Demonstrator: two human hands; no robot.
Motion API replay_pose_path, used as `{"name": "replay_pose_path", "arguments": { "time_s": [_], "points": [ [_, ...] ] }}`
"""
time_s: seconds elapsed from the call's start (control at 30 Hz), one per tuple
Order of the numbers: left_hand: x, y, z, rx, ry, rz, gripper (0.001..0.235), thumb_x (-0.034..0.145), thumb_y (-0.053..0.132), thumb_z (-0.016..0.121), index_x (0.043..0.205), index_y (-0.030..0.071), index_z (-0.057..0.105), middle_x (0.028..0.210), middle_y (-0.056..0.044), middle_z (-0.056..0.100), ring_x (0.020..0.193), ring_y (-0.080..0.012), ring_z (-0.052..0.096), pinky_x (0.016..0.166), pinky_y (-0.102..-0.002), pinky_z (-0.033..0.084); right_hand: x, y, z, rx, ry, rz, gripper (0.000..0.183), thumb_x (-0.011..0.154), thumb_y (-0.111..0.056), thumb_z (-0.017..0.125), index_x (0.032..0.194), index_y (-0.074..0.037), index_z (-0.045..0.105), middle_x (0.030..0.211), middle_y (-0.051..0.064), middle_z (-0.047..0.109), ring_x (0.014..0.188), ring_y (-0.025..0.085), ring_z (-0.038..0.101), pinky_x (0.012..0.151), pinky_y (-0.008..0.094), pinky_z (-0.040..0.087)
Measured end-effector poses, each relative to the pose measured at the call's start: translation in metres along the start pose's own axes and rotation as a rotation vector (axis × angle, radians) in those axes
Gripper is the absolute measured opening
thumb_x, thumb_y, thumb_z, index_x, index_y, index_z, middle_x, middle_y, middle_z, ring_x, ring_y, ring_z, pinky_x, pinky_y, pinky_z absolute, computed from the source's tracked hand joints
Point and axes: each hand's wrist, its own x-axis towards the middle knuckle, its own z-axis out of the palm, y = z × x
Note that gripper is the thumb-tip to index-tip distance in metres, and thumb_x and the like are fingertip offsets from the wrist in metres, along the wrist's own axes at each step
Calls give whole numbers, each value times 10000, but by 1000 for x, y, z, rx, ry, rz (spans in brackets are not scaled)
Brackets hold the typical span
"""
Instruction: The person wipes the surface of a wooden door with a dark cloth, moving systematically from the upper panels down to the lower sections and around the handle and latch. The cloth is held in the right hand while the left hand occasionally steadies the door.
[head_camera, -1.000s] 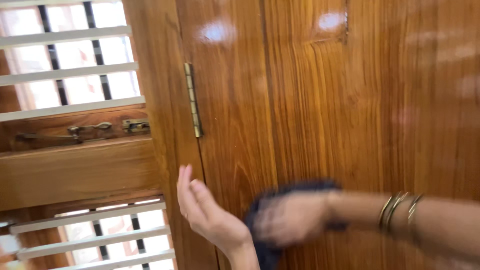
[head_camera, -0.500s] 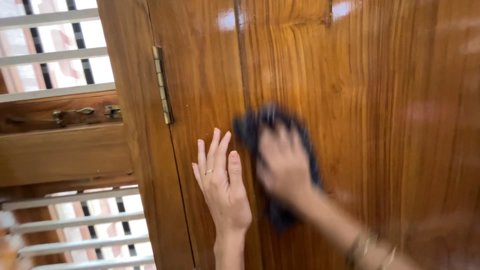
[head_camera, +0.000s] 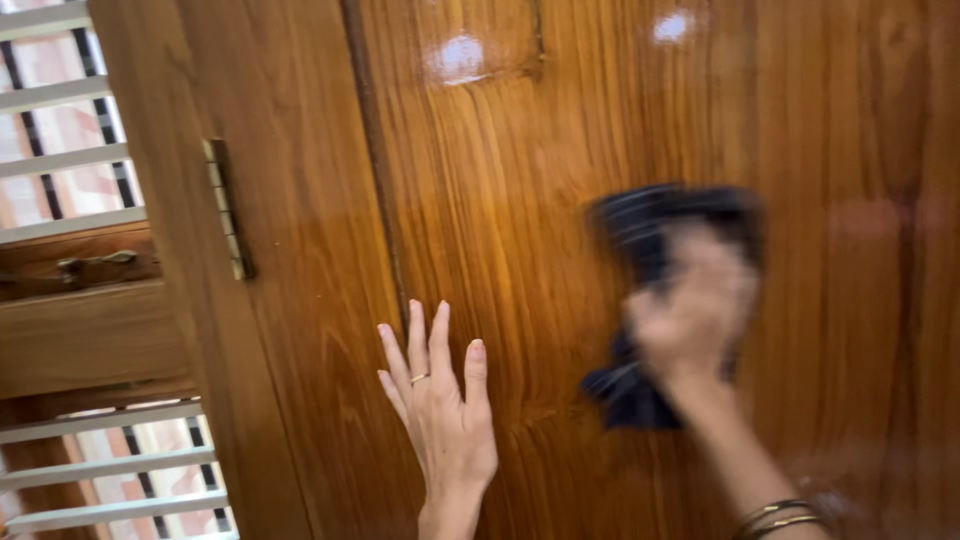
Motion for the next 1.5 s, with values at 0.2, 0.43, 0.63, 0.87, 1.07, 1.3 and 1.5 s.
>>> {"name": "replay_pose_path", "arguments": {
  "time_s": [0.2,0.43,0.63,0.87,1.07,1.3,1.5],
  "points": [
    [5,-9,-4,6,42,5,602,1028,474,402,1505,117,483,1648,-107,334,1566,-335,124,1223,-582,35,-18,50,-15,-158,195,465,624,927,-184,609,1492,39,465,1406,249,530,1377,401,457,1143,570,308],
    [1,-7,3,-64,149,72,540,1045,419,433,1445,79,560,1614,-125,428,1570,-355,215,1251,-554,106,-69,-145,30,191,-27,-88,393,879,-201,615,1205,15,659,1226,264,672,1216,459,590,1080,529,468],
    [-5,-5,10,2,113,68,556,1026,414,462,1474,91,534,1631,-124,387,1563,-363,182,1217,-625,55,-85,-102,15,258,-197,-555,391,753,-296,673,1071,-81,748,1149,118,716,1161,340,620,1048,544,446],
    [-3,-23,8,445,-9,214,686,899,507,568,1466,136,461,1616,-93,270,1509,-335,119,1139,-661,77,-14,50,-23,-246,177,432,380,1013,-220,733,1377,-119,687,1444,230,473,1378,383,403,1136,604,334],
    [-1,-29,1,468,-90,212,771,808,389,674,1522,212,443,1655,-75,269,1536,-348,135,1137,-640,134,2,14,-18,-63,307,599,652,1044,-288,728,1543,31,455,1505,212,477,1422,399,355,1178,646,272],
    [-1,-13,9,206,157,185,746,782,111,662,1497,101,449,1560,-109,425,1474,-342,330,1203,-495,268,8,-154,29,167,-69,-346,472,962,-338,611,1430,-280,618,1538,113,549,1438,391,481,1210,544,284],
    [-8,-4,23,218,165,314,746,773,82,661,1489,121,457,1568,-120,433,1460,-351,360,1183,-515,300,43,-58,12,102,-179,-375,475,951,-375,672,1414,-267,651,1508,98,551,1391,340,505,1197,531,332]
  ]
}}
